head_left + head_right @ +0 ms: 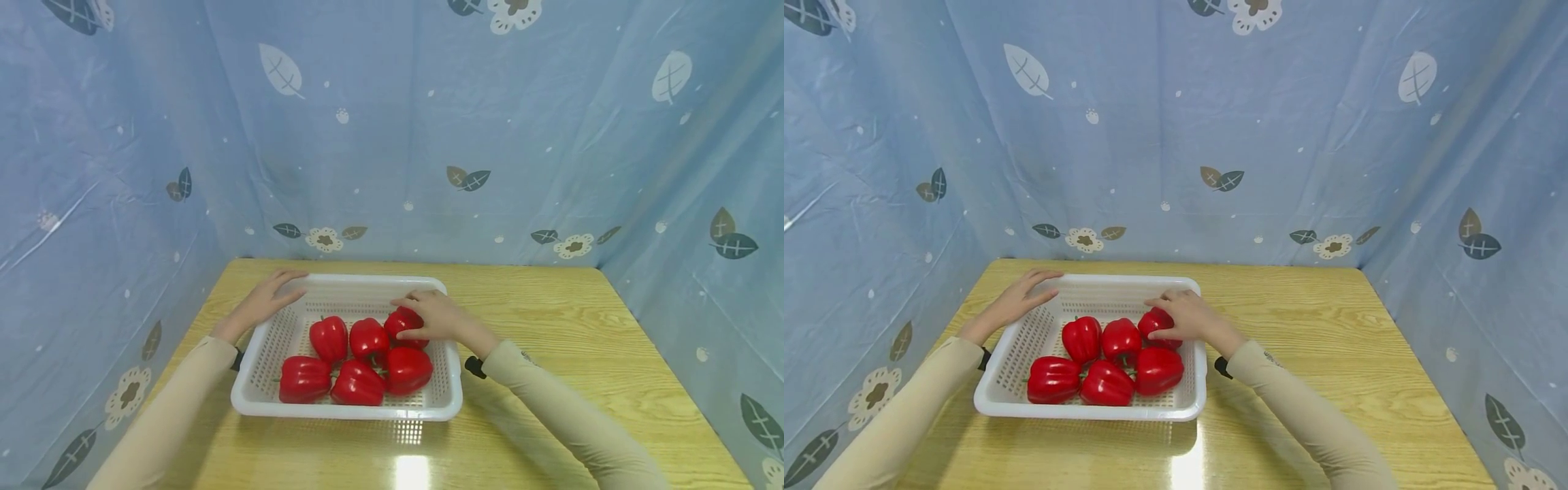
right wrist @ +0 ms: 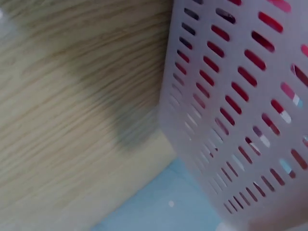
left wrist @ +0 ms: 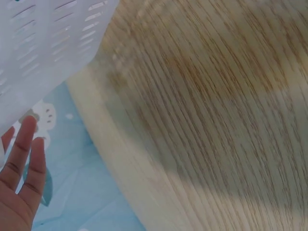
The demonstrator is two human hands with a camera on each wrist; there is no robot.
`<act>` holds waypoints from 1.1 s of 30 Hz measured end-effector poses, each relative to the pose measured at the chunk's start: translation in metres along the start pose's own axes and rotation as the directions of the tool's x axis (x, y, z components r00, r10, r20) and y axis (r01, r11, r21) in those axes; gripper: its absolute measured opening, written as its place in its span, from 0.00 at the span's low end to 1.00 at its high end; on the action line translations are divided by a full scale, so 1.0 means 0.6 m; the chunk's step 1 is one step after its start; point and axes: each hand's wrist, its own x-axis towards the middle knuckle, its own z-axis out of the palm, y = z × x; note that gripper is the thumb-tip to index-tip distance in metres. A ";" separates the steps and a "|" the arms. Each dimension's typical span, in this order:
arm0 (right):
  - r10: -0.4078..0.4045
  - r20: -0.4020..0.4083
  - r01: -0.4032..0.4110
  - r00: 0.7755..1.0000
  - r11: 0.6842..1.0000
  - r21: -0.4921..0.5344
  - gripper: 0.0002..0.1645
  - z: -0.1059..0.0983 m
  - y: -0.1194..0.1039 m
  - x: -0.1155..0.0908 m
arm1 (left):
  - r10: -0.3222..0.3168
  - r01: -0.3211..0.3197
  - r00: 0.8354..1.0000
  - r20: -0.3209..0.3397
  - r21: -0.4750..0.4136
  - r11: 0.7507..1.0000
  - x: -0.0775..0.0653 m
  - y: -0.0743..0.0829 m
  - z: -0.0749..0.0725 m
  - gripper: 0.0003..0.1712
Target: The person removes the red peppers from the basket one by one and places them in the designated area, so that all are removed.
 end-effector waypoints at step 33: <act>0.115 -0.130 -0.085 0.985 0.972 0.217 0.36 -0.006 0.002 -0.005 | -0.001 0.002 1.000 0.029 -0.027 1.000 0.001 -0.002 -0.003 0.33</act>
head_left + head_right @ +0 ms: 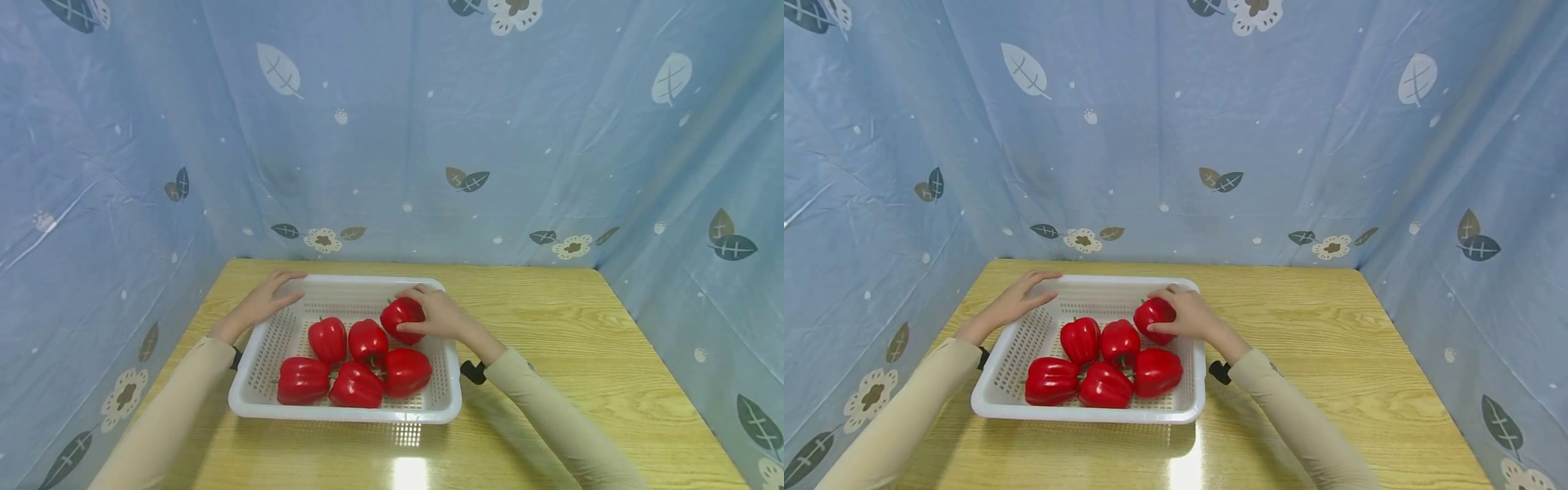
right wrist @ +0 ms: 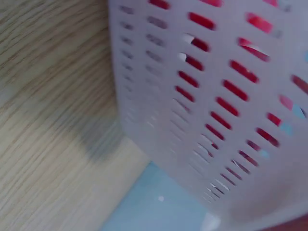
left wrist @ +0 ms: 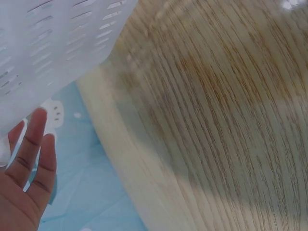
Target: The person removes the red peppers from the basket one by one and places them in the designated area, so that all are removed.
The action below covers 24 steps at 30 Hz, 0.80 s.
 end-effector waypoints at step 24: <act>0.187 -0.323 -0.083 0.928 0.947 0.309 0.37 -0.055 0.009 -0.037 | 0.023 -0.023 1.000 -0.010 -0.008 1.000 0.003 -0.001 0.002 0.32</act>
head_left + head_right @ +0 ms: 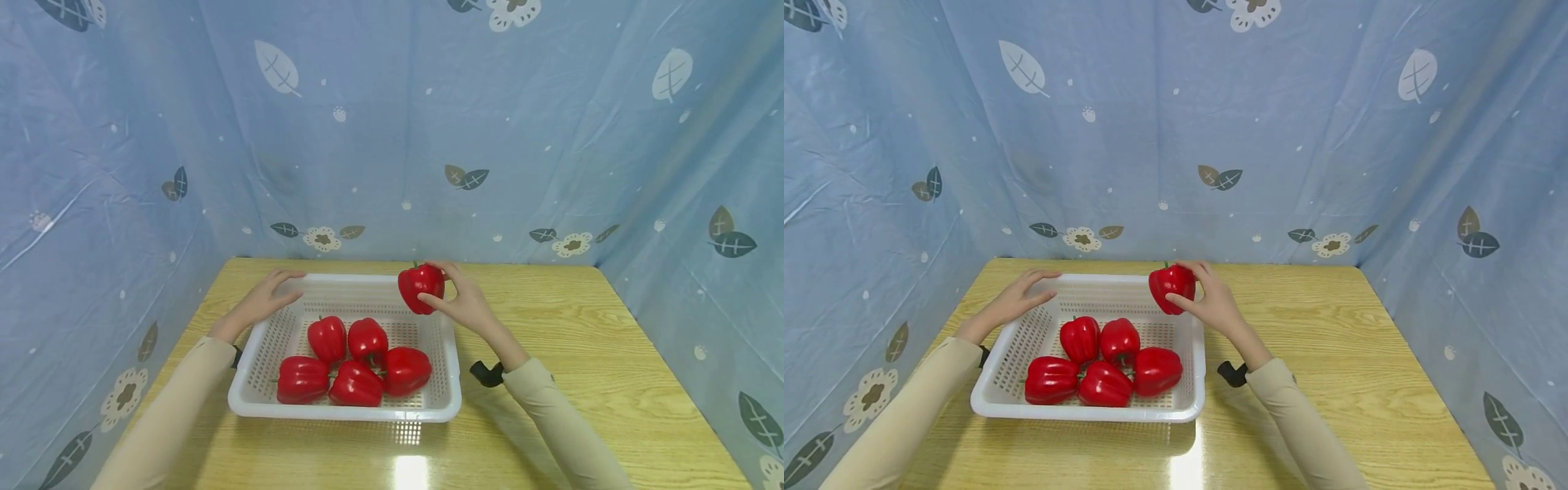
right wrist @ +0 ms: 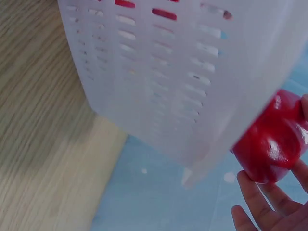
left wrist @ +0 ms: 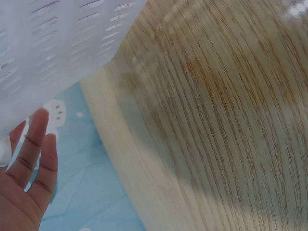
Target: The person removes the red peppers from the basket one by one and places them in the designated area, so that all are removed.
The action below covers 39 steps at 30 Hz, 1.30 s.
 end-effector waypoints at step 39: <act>0.219 -0.306 -0.210 0.927 0.976 0.064 0.35 -0.099 0.050 -0.099 | 0.001 -0.001 1.000 -0.004 -0.048 0.999 -0.003 -0.003 0.003 0.30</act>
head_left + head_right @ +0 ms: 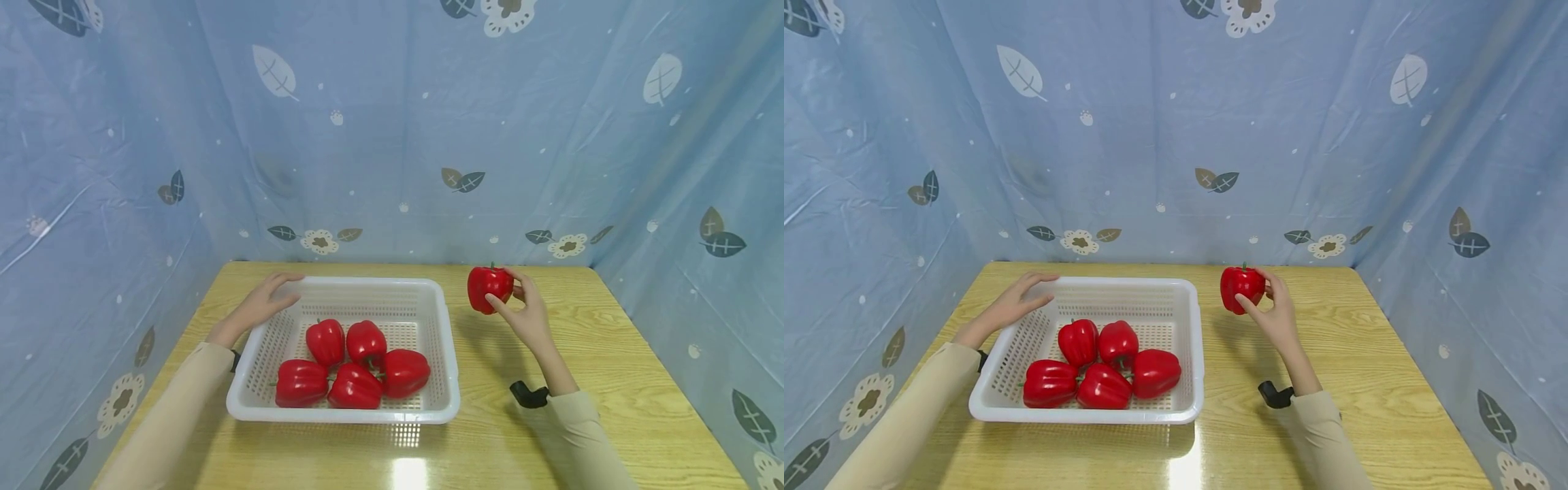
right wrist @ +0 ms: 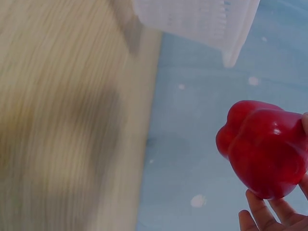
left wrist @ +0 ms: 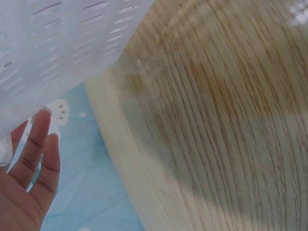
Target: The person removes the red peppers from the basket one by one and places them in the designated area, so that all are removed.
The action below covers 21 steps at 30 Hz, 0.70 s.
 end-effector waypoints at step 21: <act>0.177 -0.106 -0.180 0.979 0.983 -0.020 0.39 -0.035 0.138 -0.027 | -0.001 0.002 1.000 0.006 -0.024 1.000 -0.001 -0.003 0.001 0.30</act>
